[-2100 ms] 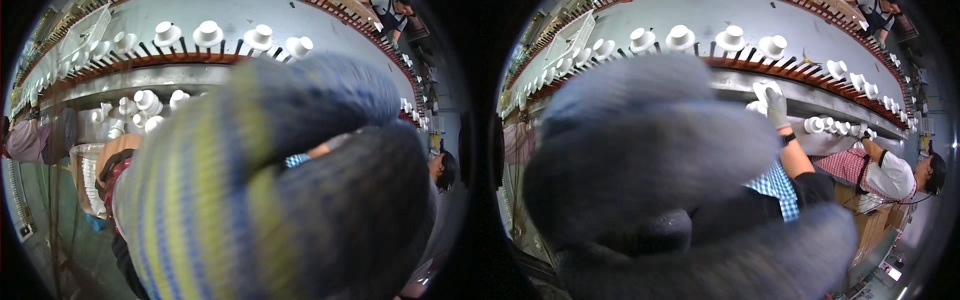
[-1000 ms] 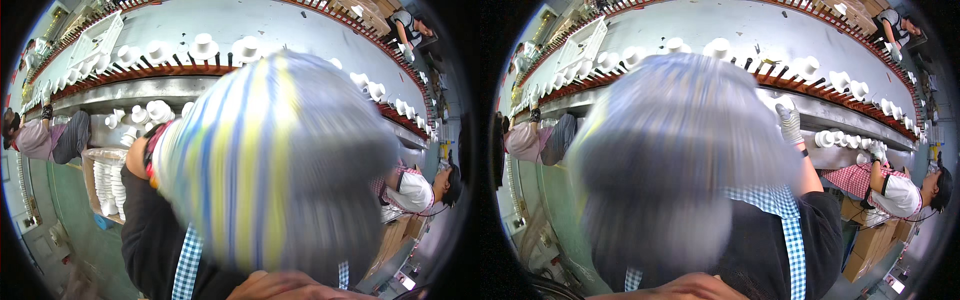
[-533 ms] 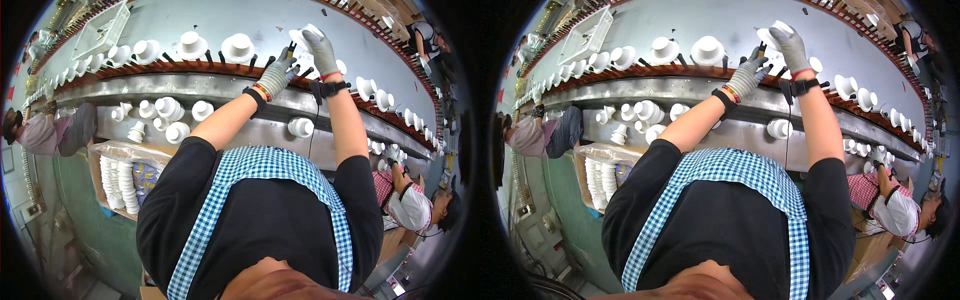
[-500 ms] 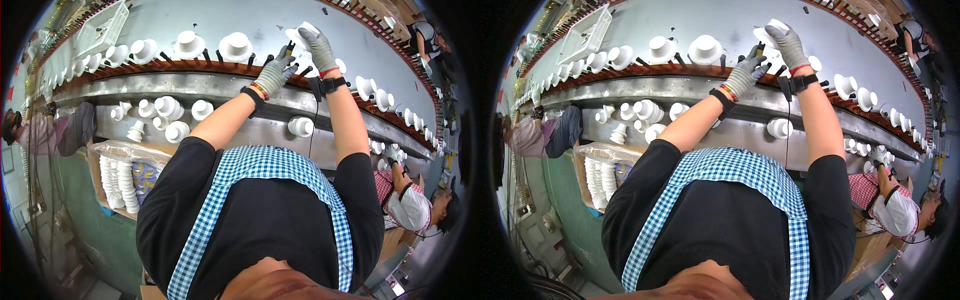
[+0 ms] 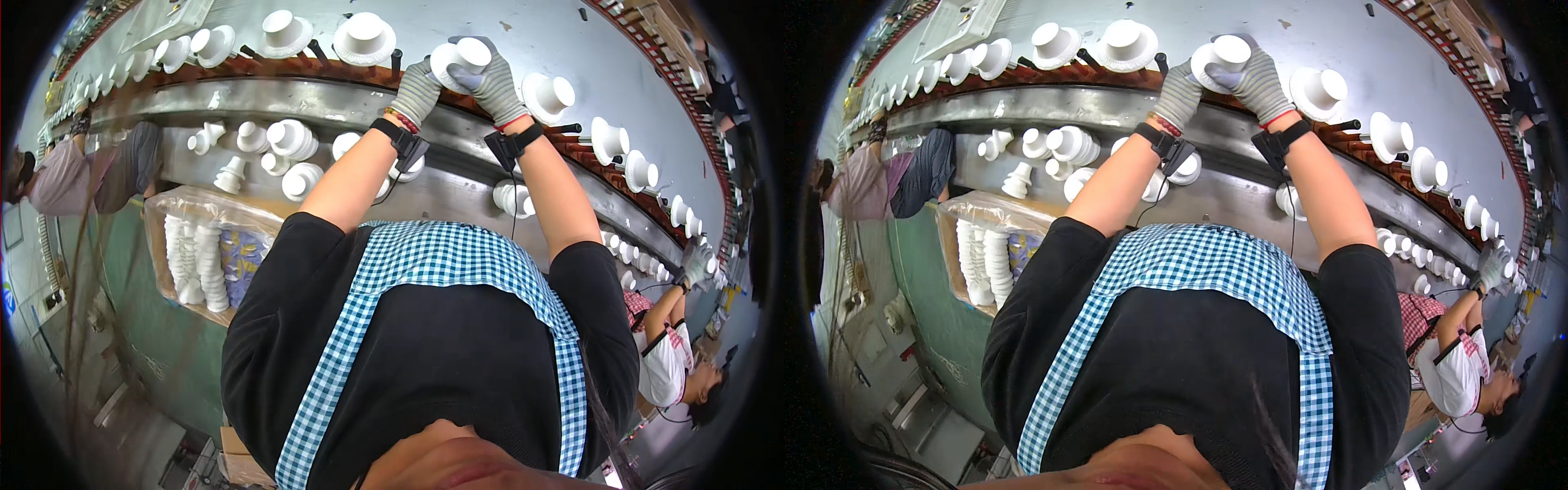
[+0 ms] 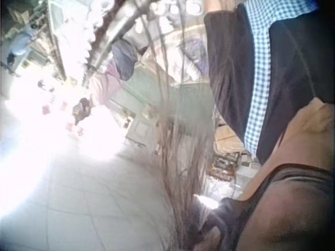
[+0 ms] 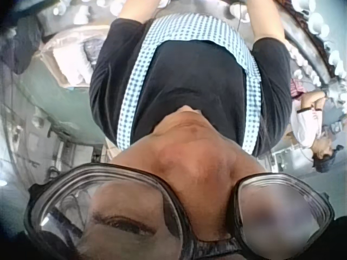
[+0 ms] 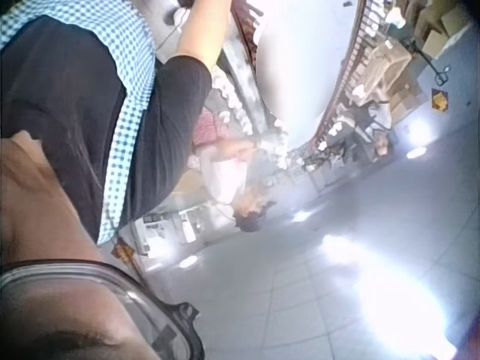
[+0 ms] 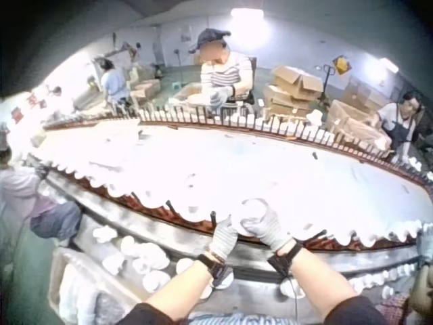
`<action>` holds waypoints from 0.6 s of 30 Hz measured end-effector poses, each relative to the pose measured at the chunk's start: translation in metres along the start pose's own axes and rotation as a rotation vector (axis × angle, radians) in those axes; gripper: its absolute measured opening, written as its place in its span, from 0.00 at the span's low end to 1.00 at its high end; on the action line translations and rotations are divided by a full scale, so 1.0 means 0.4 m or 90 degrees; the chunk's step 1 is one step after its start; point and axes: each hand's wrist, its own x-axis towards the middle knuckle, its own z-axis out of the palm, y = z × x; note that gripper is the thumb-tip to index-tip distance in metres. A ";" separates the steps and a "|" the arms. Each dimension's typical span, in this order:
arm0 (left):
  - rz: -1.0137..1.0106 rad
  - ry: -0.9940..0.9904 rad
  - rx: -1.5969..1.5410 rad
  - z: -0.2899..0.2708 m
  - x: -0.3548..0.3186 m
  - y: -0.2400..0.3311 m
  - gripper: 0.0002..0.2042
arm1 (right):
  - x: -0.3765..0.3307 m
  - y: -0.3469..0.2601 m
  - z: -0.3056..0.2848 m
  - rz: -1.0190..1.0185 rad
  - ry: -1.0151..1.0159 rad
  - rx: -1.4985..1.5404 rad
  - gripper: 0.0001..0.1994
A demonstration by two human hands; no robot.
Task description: Removing white items from a conveyor belt, inspecting them, and stacking them into crates in a manufacturing facility.
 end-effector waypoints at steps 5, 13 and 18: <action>-0.181 0.044 -0.368 -0.079 -0.091 0.003 0.18 | 0.057 -0.019 0.073 -0.082 0.056 -0.215 0.26; -0.337 0.152 -0.299 -0.258 -0.328 -0.155 0.13 | -0.159 -0.073 0.150 -0.221 0.086 -0.237 0.22; -0.295 -0.114 0.316 -0.217 -0.402 -0.231 0.16 | -0.507 0.213 0.269 0.326 -0.150 -0.329 0.42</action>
